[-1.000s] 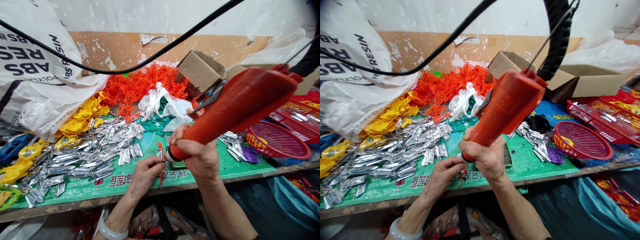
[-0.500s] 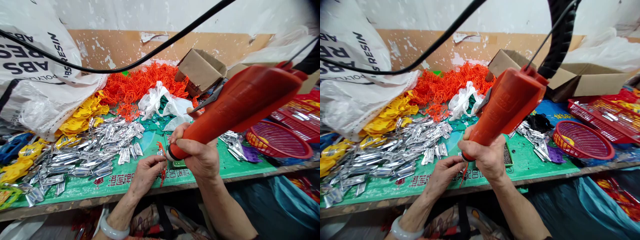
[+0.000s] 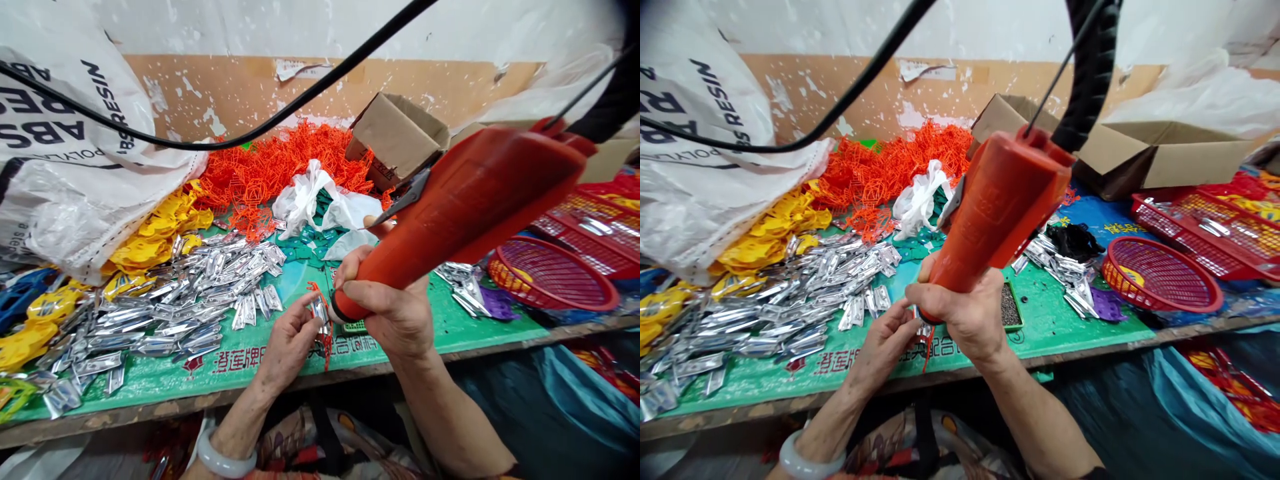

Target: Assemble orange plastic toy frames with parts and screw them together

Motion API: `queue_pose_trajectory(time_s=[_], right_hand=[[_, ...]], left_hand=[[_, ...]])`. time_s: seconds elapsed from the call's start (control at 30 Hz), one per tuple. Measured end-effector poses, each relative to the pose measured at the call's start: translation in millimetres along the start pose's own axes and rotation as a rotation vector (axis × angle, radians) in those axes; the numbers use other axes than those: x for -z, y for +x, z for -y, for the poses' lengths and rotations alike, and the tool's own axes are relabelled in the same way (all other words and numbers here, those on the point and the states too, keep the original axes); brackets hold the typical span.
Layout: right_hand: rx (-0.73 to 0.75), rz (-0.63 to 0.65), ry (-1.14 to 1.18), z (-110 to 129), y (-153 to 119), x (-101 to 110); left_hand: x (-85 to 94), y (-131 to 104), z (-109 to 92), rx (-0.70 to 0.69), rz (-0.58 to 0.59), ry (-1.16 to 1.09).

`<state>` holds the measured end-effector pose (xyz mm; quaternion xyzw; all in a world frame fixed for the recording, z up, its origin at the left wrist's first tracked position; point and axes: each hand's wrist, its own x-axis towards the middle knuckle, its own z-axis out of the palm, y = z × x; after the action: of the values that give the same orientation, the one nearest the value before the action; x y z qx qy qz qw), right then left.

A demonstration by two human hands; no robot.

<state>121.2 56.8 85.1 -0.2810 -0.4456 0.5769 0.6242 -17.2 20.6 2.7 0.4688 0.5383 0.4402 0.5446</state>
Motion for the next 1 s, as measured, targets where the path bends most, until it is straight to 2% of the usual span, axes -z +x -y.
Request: queue_pose_trajectory(time_s=[0.13, 0.4, 0.73, 1.0], right_hand=[[-0.016, 0.003, -0.015, -1.4, -1.2, 0.2], [-0.024, 0.009, 0.002, -1.9, -2.3, 0.4], [-0.040, 0.022, -0.029, -6.1, -5.0, 1.5], [-0.005, 0.032, -0.083, -4.9, -6.0, 0.3]], left_hand=[[-1.1, 0.5, 0.2, 0.003, 0.034, -0.024], [-4.8, 0.2, -3.5, 0.017, 0.020, -0.017], [-4.0, 3.3, 1.5, 0.064, -0.010, 0.035], [-7.8, 8.5, -0.2, 0.071, -0.001, 0.059]])
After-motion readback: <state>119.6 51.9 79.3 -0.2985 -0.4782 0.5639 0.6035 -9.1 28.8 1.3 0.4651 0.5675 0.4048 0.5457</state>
